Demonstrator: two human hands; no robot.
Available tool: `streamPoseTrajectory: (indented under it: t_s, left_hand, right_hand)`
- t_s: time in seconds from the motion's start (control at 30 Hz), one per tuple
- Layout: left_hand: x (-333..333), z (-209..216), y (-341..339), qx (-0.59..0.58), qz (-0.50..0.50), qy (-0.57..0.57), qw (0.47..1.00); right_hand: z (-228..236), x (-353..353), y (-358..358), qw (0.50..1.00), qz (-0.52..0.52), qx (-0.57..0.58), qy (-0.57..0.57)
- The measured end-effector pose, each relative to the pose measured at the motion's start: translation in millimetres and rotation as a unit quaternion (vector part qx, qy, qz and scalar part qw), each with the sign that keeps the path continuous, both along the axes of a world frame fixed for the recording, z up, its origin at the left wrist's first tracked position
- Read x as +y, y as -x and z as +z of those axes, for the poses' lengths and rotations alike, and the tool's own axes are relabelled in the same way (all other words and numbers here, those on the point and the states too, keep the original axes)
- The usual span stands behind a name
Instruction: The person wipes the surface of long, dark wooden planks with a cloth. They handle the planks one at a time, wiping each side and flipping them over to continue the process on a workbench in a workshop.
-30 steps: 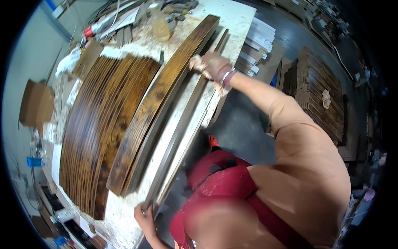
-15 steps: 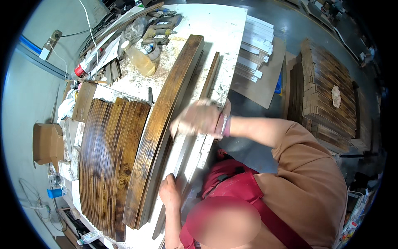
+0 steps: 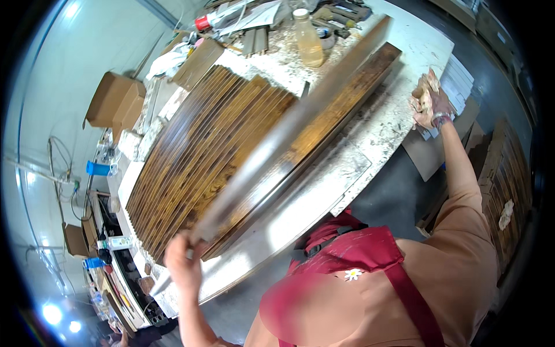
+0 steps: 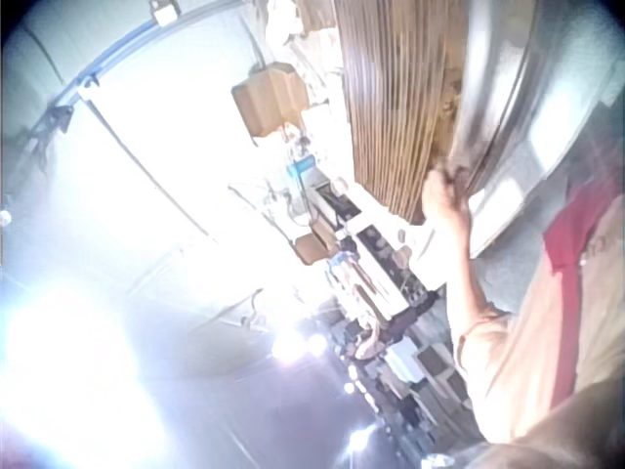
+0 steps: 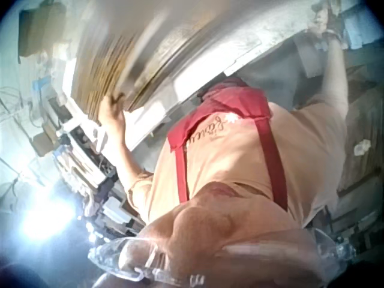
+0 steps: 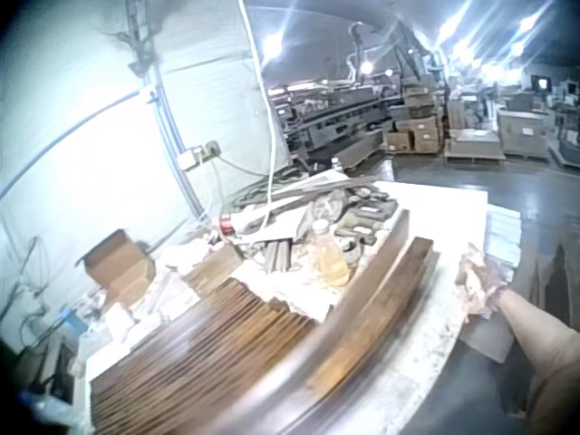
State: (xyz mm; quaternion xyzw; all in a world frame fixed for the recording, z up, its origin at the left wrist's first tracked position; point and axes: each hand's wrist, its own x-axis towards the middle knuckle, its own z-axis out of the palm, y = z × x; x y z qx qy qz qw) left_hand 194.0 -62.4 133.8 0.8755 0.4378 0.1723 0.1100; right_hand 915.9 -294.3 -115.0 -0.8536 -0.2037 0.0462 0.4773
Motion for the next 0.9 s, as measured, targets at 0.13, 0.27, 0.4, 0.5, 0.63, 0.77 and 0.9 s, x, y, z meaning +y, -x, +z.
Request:
streamPoseTrajectory:
  t_s: [0.13,0.27,0.4,0.5,0.63,0.77,0.9]
  left_hand:
    - [46.4,0.3,68.7,0.032,0.075,0.038,0.996]
    - [78.7,-46.8,128.3,0.060,0.068,0.078,0.993]
    - [104.0,-79.1,149.9,0.036,0.064,0.126,0.989]
    - [112.1,-105.0,165.7,0.020,0.051,0.178,0.983]
    - [133.2,-143.4,173.6,-0.034,0.030,0.146,0.988]
    - [138.7,-156.1,162.2,0.101,-0.008,-0.100,0.990]
    - [125.7,-130.0,165.2,-0.061,0.061,0.036,0.996]
  right_hand:
    - [5.2,16.4,90.0,0.992,0.094,-0.080,0.010]
    - [-62.7,-23.5,60.8,0.985,0.030,0.027,0.170]
    - [-68.0,-59.1,80.6,0.984,0.021,-0.028,0.176]
    - [-43.8,-37.4,124.9,0.992,-0.019,-0.006,0.123]
    - [-35.1,-30.5,146.1,0.990,0.044,-0.012,0.134]
    - [-44.5,-32.0,153.0,0.939,0.114,-0.097,0.311]
    - [32.8,19.7,208.3,0.986,0.139,-0.068,0.061]
